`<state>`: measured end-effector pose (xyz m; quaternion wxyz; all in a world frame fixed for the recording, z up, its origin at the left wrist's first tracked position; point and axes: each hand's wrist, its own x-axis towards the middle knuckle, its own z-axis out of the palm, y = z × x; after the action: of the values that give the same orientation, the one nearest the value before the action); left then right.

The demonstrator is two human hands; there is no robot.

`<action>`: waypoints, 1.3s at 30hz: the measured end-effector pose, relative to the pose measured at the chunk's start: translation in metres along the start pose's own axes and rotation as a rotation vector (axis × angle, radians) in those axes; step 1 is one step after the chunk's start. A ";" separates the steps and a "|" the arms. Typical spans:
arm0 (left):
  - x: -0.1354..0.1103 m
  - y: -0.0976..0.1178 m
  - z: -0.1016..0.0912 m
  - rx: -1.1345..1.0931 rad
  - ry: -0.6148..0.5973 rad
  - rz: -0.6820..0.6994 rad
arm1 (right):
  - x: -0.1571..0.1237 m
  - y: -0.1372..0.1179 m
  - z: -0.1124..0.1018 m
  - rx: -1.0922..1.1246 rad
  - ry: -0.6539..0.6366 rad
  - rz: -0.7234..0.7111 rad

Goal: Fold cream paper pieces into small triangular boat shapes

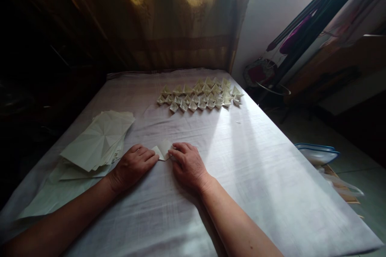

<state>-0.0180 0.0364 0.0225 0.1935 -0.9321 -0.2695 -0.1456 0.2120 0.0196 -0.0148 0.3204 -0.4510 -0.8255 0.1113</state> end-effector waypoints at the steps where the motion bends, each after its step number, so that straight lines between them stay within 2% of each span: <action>1: -0.001 0.000 0.002 -0.003 0.016 -0.004 | 0.000 0.000 0.000 -0.016 0.003 -0.005; 8: -0.011 -0.005 0.005 -0.084 0.117 0.030 | 0.002 0.000 -0.005 -0.148 0.006 -0.082; 11: -0.019 -0.004 0.000 -0.147 0.105 0.024 | 0.002 -0.003 -0.008 -0.155 -0.015 -0.161; 14: -0.029 0.005 -0.006 -0.192 0.075 0.001 | 0.002 -0.008 -0.010 -0.136 -0.068 -0.231; 17: -0.038 0.019 -0.009 -0.210 0.055 -0.036 | 0.003 -0.011 -0.012 -0.104 -0.126 -0.239; 21: -0.040 0.029 -0.008 -0.332 0.020 -0.102 | 0.004 -0.010 -0.016 -0.044 -0.187 -0.214; 27: -0.037 0.026 -0.006 -0.460 0.032 -0.177 | 0.005 -0.002 -0.016 0.047 -0.180 -0.203; 39: -0.039 0.028 -0.007 -0.550 0.060 -0.254 | 0.025 -0.015 0.004 0.051 -0.124 0.078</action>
<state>-0.0352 -0.0062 0.0063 -0.0779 -0.9036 -0.3288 -0.2635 0.1895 0.0322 -0.0004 0.2752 -0.4670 -0.8225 0.1723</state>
